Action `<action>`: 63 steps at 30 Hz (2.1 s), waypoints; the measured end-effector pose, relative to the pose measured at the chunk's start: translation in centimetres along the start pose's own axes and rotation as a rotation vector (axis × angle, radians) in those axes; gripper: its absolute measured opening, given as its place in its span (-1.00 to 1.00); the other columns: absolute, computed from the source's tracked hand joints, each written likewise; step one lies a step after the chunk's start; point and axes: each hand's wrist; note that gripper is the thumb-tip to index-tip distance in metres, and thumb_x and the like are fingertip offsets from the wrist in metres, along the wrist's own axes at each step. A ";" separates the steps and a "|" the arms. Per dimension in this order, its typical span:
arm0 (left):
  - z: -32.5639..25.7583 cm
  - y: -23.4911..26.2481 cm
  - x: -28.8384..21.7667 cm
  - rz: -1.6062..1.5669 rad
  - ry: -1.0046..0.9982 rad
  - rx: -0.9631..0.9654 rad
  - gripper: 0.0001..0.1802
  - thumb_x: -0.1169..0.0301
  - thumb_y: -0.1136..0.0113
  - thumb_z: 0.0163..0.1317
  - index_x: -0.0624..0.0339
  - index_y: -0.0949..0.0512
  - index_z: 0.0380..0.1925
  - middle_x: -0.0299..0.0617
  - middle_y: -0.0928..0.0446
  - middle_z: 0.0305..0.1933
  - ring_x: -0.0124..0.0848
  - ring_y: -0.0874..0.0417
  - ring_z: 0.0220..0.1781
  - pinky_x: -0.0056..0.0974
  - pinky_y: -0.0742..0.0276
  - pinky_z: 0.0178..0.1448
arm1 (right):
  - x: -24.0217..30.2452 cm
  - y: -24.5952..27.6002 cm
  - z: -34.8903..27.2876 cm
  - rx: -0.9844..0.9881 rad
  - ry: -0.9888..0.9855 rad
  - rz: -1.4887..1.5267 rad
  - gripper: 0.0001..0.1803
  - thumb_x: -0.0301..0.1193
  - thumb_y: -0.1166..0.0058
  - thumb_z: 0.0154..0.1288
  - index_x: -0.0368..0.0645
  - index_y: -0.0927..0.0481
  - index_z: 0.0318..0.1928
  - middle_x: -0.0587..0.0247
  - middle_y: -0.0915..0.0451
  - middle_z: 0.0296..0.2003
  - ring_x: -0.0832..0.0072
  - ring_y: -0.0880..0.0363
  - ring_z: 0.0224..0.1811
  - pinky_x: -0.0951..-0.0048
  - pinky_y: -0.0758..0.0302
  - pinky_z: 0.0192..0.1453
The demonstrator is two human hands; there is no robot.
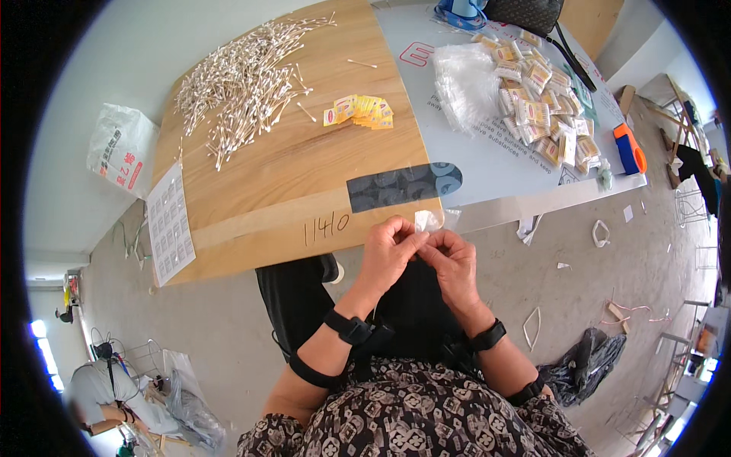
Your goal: The person is manually counting and arranging cotton swabs on a wooden table, then placing them into small plastic retail packages and sealing them.
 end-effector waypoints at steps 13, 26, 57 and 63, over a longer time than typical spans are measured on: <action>-0.6 -1.0 -0.2 0.043 -0.004 -0.112 -0.85 0.47 -0.18 0.33 0.35 -0.58 -0.35 -0.26 -0.60 -0.41 -0.55 -0.59 -0.44 -0.43 -0.57 -0.33 | 0.2 -0.5 0.1 -0.022 0.004 0.077 -0.92 -0.65 -0.19 0.26 -0.35 -0.54 -0.30 0.31 -0.63 -0.35 0.61 -0.62 -0.31 0.56 -0.61 -0.17; -0.6 -0.7 0.2 -0.225 0.052 -0.134 -0.85 0.52 -0.10 0.35 0.38 -0.56 -0.38 -0.23 -0.59 -0.39 -0.49 -0.65 -0.41 -0.35 -0.69 -0.29 | -0.1 -0.2 1.0 -0.042 0.132 -0.321 -0.87 -0.54 -0.21 0.27 -0.35 -0.54 -0.35 0.29 -0.61 -0.48 0.67 -0.54 -0.45 0.56 -0.50 -0.35; 9.8 -3.5 -2.4 0.496 -0.488 0.037 -0.81 0.68 -0.12 0.13 0.30 -0.56 -0.24 -0.14 -0.57 -0.46 -0.41 -0.59 -0.46 -0.35 -0.51 -0.31 | 2.2 4.9 4.7 -0.256 0.647 -0.943 -0.84 -0.62 -0.13 0.14 -0.20 -0.40 -0.36 0.04 -0.49 -0.47 0.01 -0.52 -0.45 0.13 -0.47 -0.41; 16.2 -5.3 -1.5 0.854 -0.771 0.000 -0.88 0.59 -0.09 0.09 0.20 -0.59 -0.37 -0.06 -0.62 -0.37 -0.05 -0.62 -0.27 -0.04 -0.53 -0.19 | 1.4 6.7 9.8 -0.413 0.633 -0.936 -0.84 -0.62 -0.10 0.16 -0.21 -0.38 -0.31 0.01 -0.53 -0.43 -0.01 -0.55 -0.43 0.11 -0.49 -0.40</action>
Point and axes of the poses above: each hand's wrist, its own z-axis towards the middle knuckle, its own y-axis out of the back of the hand, x = y × z
